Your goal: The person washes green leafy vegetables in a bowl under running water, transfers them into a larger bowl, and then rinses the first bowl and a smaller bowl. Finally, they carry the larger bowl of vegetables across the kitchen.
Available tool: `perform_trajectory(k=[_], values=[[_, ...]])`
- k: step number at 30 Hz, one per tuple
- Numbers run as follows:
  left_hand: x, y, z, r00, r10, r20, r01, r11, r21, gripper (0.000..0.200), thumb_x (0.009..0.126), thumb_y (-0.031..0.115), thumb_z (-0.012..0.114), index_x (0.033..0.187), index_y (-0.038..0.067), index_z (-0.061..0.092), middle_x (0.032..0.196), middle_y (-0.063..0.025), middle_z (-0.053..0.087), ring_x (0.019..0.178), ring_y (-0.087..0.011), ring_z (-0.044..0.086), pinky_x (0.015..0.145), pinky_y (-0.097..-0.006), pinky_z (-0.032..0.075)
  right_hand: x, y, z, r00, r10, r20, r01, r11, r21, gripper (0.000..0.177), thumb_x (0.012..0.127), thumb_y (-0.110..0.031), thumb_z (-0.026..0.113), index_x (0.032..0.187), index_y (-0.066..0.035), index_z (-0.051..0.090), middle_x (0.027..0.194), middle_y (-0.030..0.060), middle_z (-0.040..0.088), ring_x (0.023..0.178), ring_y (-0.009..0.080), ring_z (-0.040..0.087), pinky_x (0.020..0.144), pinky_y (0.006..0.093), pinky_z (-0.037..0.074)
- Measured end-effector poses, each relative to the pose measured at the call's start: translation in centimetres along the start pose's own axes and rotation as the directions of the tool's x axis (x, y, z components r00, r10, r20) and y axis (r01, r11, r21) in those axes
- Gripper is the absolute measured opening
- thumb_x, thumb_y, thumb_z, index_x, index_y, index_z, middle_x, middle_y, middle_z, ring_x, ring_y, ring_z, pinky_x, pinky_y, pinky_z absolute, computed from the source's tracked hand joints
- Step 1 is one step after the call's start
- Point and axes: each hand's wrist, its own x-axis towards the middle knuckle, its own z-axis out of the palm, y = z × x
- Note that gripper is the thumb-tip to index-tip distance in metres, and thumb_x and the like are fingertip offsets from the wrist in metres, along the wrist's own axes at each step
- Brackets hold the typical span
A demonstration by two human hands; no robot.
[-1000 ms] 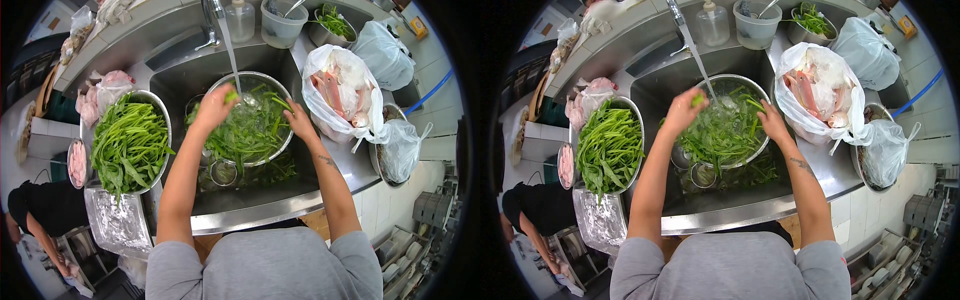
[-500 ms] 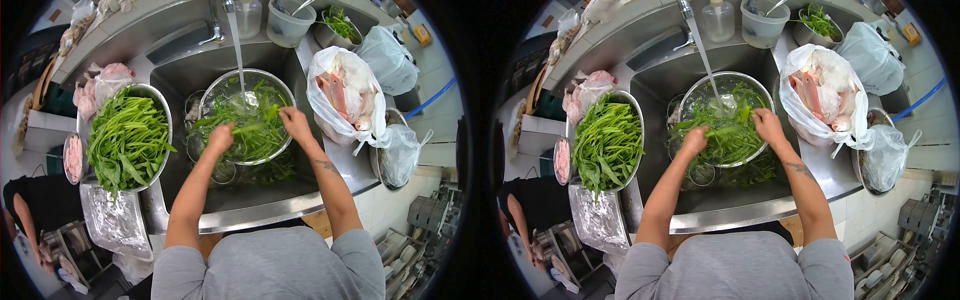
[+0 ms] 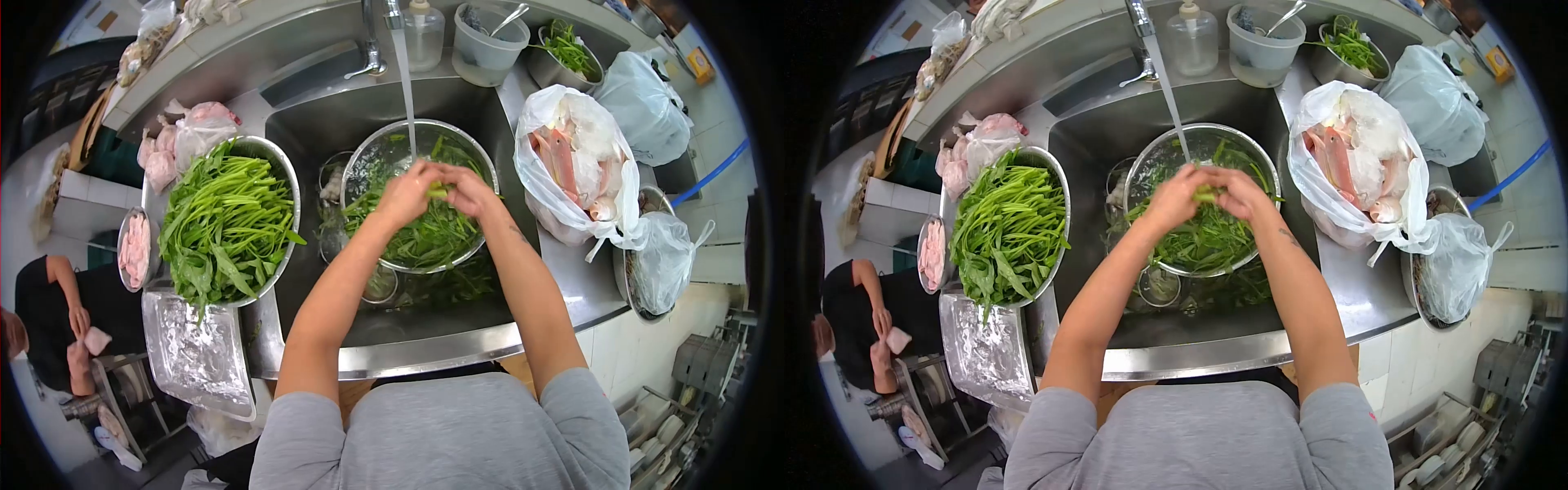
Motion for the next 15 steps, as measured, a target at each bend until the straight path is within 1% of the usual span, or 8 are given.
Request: perform_trajectory(k=[2, 3, 6, 9, 11, 12, 14, 15], values=[[1.5, -1.7, 0.4, 0.974, 0.047, -0.224, -0.076, 0.989, -0.124, 0.023, 0.069, -0.004, 0.06, 0.089, 0.006, 0.061, 0.088, -0.011, 0.057, 0.086, -0.0316, 0.059, 0.071, -0.0373, 0.047, 0.8, -1.9, 1.3, 0.997, -0.032, 0.064, 0.031, 0.999, 0.016, 0.044, 0.087, 0.0, 0.042, 0.13, 0.005, 0.035, 0.117, 0.0179, 0.052, 0.103, 0.0261, 0.056, 0.088, 0.0392, 0.049], [2.8, -2.3, -0.1, 0.963, -0.017, -0.27, -0.04, 0.978, -0.205, 0.019, 0.071, -0.002, 0.06, 0.088, 0.005, 0.062, 0.087, -0.0114, 0.059, 0.084, -0.0306, 0.06, 0.071, -0.0358, 0.047, 1.4, -2.9, 1.1, 0.994, -0.049, 0.098, 0.061, 0.991, -0.12, 0.041, 0.088, -0.003, 0.044, 0.127, 0.006, 0.037, 0.118, 0.0172, 0.052, 0.103, 0.0248, 0.056, 0.085, 0.0381, 0.049], [6.4, -1.8, -3.1, 0.917, -0.105, -0.385, 0.017, 0.974, -0.226, 0.013, 0.076, 0.008, 0.062, 0.088, 0.005, 0.064, 0.083, -0.013, 0.064, 0.081, -0.0265, 0.062, 0.072, -0.0331, 0.047, 1.8, -5.6, 1.2, 0.98, -0.121, -0.155, 0.029, 0.867, -0.497, 0.043, 0.084, -0.01, 0.05, 0.125, 0.001, 0.043, 0.104, 0.019, 0.061, 0.093, 0.0276, 0.061, 0.082, 0.039, 0.048], [8.5, -1.4, -4.6, 0.919, -0.121, -0.376, 0.057, 0.983, -0.176, 0.017, 0.079, 0.016, 0.062, 0.092, 0.006, 0.065, 0.082, -0.0137, 0.065, 0.08, -0.0251, 0.063, 0.073, -0.0343, 0.047, 4.2, -0.5, -5.9, 0.832, -0.524, -0.183, -0.008, 0.318, -0.948, 0.042, 0.08, -0.014, 0.053, 0.119, 0.0, 0.047, 0.098, 0.0228, 0.062, 0.092, 0.0346, 0.061, 0.082, 0.0408, 0.047], [8.7, -1.0, -4.7, 0.935, -0.15, -0.322, 0.077, 0.97, -0.229, 0.019, 0.079, 0.02, 0.063, 0.093, 0.007, 0.066, 0.081, -0.014, 0.065, 0.08, -0.0256, 0.063, 0.073, -0.0345, 0.047, 3.3, 4.2, -8.1, 0.818, -0.406, -0.407, -0.418, 0.068, -0.906, 0.036, 0.074, -0.015, 0.057, 0.107, -0.002, 0.058, 0.093, 0.0224, 0.063, 0.089, 0.0388, 0.06, 0.077, 0.0439, 0.047], [8.4, -0.9, -4.6, 0.941, -0.169, -0.293, 0.092, 0.962, -0.256, 0.021, 0.079, 0.022, 0.064, 0.093, 0.007, 0.066, 0.081, -0.0141, 0.065, 0.08, -0.0258, 0.062, 0.074, -0.0345, 0.047, 1.4, 5.2, -6.7, 0.834, -0.195, -0.517, -0.536, -0.06, -0.842, 0.033, 0.074, -0.017, 0.059, 0.103, -0.002, 0.062, 0.1, 0.0209, 0.063, 0.094, 0.0369, 0.06, 0.08, 0.0439, 0.047], [7.1, -1.1, -4.2, 0.955, -0.208, -0.213, 0.163, 0.964, -0.209, 0.021, 0.08, 0.024, 0.063, 0.092, 0.007, 0.066, 0.082, -0.0137, 0.065, 0.078, -0.026, 0.062, 0.073, -0.0342, 0.046, -0.9, 7.4, -5.3, 0.904, 0.016, -0.427, -0.337, -0.59, -0.734, 0.029, 0.079, -0.02, 0.055, 0.101, -0.003, 0.064, 0.111, 0.0173, 0.06, 0.101, 0.0335, 0.058, 0.084, 0.0413, 0.048], [6.3, -1.4, -3.9, 0.958, -0.229, -0.172, 0.198, 0.964, -0.18, 0.021, 0.081, 0.024, 0.063, 0.091, 0.006, 0.066, 0.082, -0.0134, 0.065, 0.077, -0.0261, 0.062, 0.073, -0.0341, 0.046, -0.7, 8.6, -6.2, 0.91, -0.001, -0.414, -0.349, -0.537, -0.768, 0.026, 0.08, -0.02, 0.055, 0.099, -0.005, 0.064, 0.107, 0.0172, 0.062, 0.099, 0.0342, 0.059, 0.081, 0.042, 0.048]])
